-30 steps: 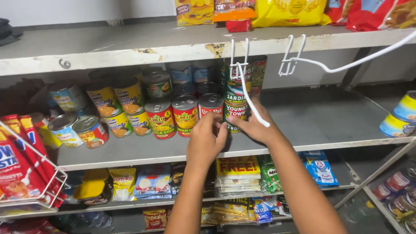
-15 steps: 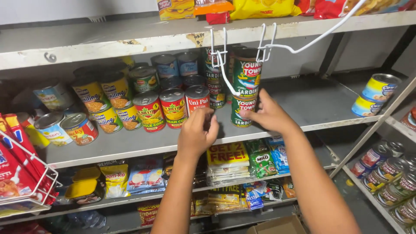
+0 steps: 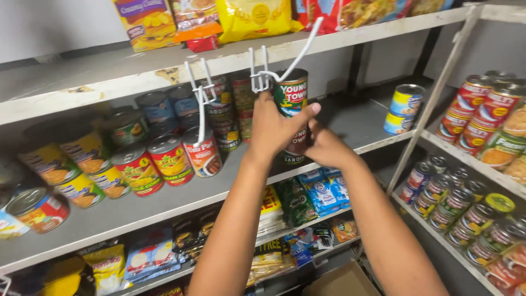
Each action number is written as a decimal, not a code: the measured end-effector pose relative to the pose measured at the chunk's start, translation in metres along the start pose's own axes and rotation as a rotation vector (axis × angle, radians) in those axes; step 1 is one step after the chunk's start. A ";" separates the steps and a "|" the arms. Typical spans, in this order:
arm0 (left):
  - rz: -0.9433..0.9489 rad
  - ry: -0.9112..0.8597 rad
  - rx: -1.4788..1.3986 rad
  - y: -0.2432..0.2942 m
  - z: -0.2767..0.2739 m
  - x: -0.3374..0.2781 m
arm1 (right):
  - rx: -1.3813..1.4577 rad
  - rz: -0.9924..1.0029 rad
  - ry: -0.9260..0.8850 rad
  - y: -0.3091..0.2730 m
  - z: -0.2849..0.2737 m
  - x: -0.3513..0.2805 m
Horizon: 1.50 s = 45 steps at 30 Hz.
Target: Organizing and stocking various canned goods and packaged food items on grocery store shelves.
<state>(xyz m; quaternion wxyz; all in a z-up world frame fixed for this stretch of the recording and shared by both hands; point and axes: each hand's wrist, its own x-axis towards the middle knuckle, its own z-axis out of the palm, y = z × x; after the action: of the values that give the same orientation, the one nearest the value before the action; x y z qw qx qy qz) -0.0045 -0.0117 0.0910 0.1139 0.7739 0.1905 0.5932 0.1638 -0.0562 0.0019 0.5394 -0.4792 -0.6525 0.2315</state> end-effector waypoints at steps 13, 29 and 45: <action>-0.243 -0.173 -0.294 0.029 0.135 0.017 | -0.139 0.153 0.127 0.017 -0.129 -0.045; -0.266 0.012 -0.309 0.036 0.184 0.009 | -0.698 -0.137 0.930 0.015 -0.084 -0.072; -0.367 -0.043 -0.782 -0.024 0.174 -0.020 | -0.838 -0.227 0.967 0.031 -0.102 -0.074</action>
<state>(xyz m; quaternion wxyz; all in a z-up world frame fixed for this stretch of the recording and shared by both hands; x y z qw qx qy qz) 0.1540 0.0101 0.0165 0.5060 0.6381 0.0834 0.5743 0.2672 -0.1297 -0.0276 0.5606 -0.6275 -0.4176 -0.3430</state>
